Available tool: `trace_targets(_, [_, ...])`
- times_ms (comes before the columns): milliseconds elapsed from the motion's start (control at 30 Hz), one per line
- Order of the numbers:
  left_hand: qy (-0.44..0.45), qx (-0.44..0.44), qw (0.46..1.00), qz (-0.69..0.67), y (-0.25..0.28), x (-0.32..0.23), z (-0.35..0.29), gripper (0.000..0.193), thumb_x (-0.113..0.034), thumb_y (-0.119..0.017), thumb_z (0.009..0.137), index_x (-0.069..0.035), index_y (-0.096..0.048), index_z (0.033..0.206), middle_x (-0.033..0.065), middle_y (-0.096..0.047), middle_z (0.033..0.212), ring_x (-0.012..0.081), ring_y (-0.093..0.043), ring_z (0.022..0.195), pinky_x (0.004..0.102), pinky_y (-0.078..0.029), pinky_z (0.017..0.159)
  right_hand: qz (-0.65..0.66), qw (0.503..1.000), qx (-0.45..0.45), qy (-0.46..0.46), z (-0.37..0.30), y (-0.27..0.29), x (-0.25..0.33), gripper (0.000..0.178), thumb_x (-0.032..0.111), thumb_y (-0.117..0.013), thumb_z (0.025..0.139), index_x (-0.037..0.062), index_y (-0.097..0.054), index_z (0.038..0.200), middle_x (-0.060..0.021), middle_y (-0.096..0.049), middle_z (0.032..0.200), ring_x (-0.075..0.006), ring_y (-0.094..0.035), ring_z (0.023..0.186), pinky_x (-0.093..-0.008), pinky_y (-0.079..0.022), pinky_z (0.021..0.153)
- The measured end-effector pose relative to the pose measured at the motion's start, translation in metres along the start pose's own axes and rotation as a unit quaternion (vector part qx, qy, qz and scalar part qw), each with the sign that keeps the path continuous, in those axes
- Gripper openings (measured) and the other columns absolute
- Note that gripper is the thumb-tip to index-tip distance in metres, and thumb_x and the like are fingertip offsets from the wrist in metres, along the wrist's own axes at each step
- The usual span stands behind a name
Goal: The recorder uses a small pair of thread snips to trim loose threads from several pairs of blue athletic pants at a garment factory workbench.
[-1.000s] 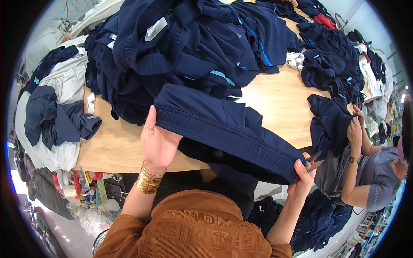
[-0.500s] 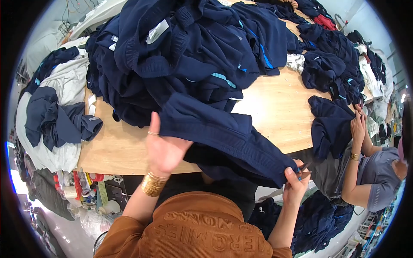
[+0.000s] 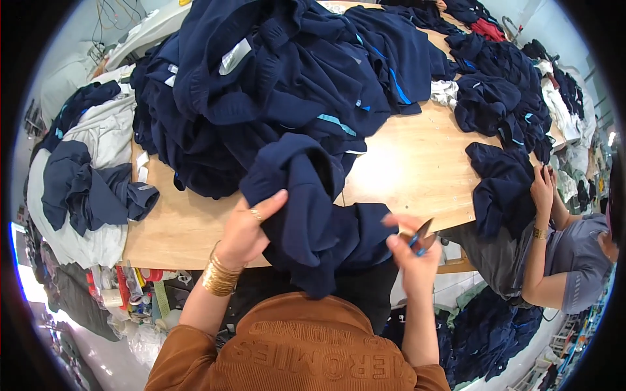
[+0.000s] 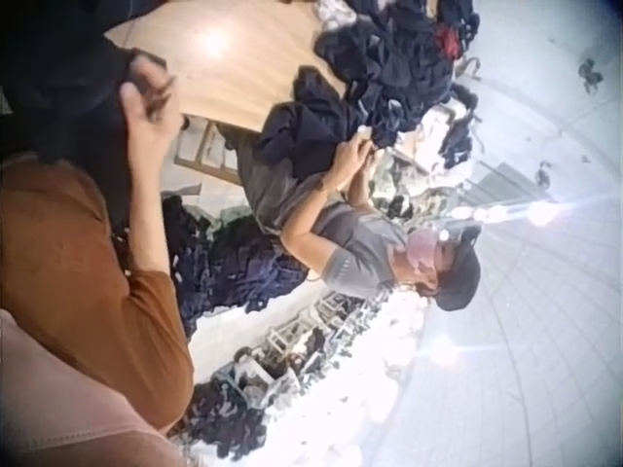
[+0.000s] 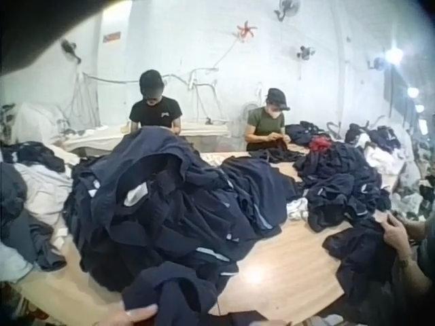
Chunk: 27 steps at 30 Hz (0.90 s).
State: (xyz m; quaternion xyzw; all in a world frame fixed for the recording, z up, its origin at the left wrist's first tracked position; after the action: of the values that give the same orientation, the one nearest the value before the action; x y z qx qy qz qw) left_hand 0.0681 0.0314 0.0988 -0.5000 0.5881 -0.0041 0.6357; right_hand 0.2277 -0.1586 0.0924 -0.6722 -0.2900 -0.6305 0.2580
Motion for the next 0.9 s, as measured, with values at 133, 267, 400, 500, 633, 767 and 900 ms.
trace_targets(133, [-0.005, 0.048, 0.998, -0.03, 0.004, -0.024, -0.014, 0.038, -0.003, -0.052, 0.086, 0.001, -0.045, 0.124, 0.0111, -0.056, 0.115, 0.0207, -0.057, 0.103, 0.0325, -0.045, 0.091, -0.077, 0.993, 0.064, 0.066, 0.038, -0.031, -0.011, 0.066, 0.004, -0.072, 0.067, 0.0075, -0.047, 0.128, -0.0062, -0.046, 0.127, -0.0129, -0.046, 0.106, -0.0208, -0.042, 0.073])
trace_targets(267, [-0.017, 0.124, 0.988, -0.093, -0.001, -0.036, -0.028, 0.04, -0.005, -0.053, 0.085, 0.002, -0.045, 0.124, 0.0129, -0.056, 0.117, 0.0216, -0.057, 0.104, 0.0333, -0.045, 0.09, -0.018, 0.972, 0.171, 0.16, 0.055, -0.091, -0.03, 0.065, 0.006, -0.073, 0.066, 0.0056, -0.048, 0.125, -0.0077, -0.042, 0.131, -0.0165, -0.044, 0.114, -0.0248, -0.041, 0.084])
trace_targets(400, [-0.088, 0.094, 0.984, -0.119, 0.02, -0.062, -0.033, 0.037, -0.014, -0.049, 0.09, 0.002, -0.046, 0.122, 0.0134, -0.056, 0.117, 0.0257, -0.055, 0.107, 0.0369, -0.042, 0.094, -0.017, 0.981, 0.107, -0.161, 0.062, -0.08, -0.047, 0.045, 0.007, -0.074, 0.065, 0.0029, -0.055, 0.105, -0.0062, -0.059, 0.097, -0.0146, -0.058, 0.082, -0.0237, -0.046, 0.069])
trace_targets(500, [-0.093, 0.085, 0.985, -0.115, 0.029, -0.081, -0.026, 0.035, -0.02, -0.045, 0.093, 0.003, -0.048, 0.12, 0.0142, -0.056, 0.117, 0.0259, -0.054, 0.108, 0.0379, -0.042, 0.095, 0.219, 0.971, -0.021, -0.093, 0.07, -0.019, -0.007, 0.029, 0.004, -0.072, 0.066, 0.004, -0.056, 0.09, -0.0019, -0.057, 0.078, -0.0096, -0.055, 0.065, -0.0193, -0.043, 0.06])
trace_targets(633, [-0.058, 0.048, 0.992, -0.098, 0.054, -0.068, -0.023, 0.033, -0.022, -0.043, 0.095, 0.003, -0.052, 0.114, 0.0131, -0.059, 0.112, 0.023, -0.058, 0.103, 0.0357, -0.045, 0.091, 0.082, 0.996, 0.002, -0.024, 0.075, 0.03, 0.053, 0.02, 0.003, -0.073, 0.065, 0.0037, -0.058, 0.079, 0.0036, -0.054, 0.066, -0.0053, -0.051, 0.057, -0.0173, -0.038, 0.052])
trace_targets(767, [-0.048, 0.0, 0.996, -0.069, 0.052, -0.054, -0.021, 0.033, -0.022, -0.044, 0.094, 0.004, -0.053, 0.113, 0.0134, -0.06, 0.11, 0.0226, -0.059, 0.1, 0.0341, -0.046, 0.089, -0.107, 0.993, 0.022, 0.046, 0.075, 0.047, 0.106, 0.015, 0.003, -0.074, 0.065, 0.0027, -0.062, 0.074, 0.0047, -0.055, 0.064, -0.0027, -0.047, 0.055, -0.0168, -0.035, 0.053])
trace_targets(900, [-0.067, -0.055, 0.993, 0.086, 0.048, -0.039, -0.009, 0.034, -0.022, -0.05, 0.092, 0.003, -0.054, 0.113, 0.0111, -0.06, 0.109, 0.0194, -0.058, 0.099, 0.0308, -0.045, 0.088, -0.329, 0.916, -0.063, 0.22, 0.104, 0.065, 0.109, 0.023, 0.012, -0.073, 0.066, 0.0009, -0.062, 0.083, -0.0061, -0.057, 0.071, -0.0144, -0.055, 0.066, -0.0252, -0.041, 0.061])
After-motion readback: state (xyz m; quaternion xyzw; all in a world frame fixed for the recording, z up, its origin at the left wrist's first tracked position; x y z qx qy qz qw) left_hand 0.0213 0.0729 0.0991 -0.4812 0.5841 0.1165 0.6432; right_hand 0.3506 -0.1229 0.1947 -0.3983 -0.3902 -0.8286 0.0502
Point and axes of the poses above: each hand's wrist, its own z-axis towards the middle knuckle, its own y-axis out of the back of the hand, x = y × z, the point moved 5 cm from there along z, towards the middle knuckle
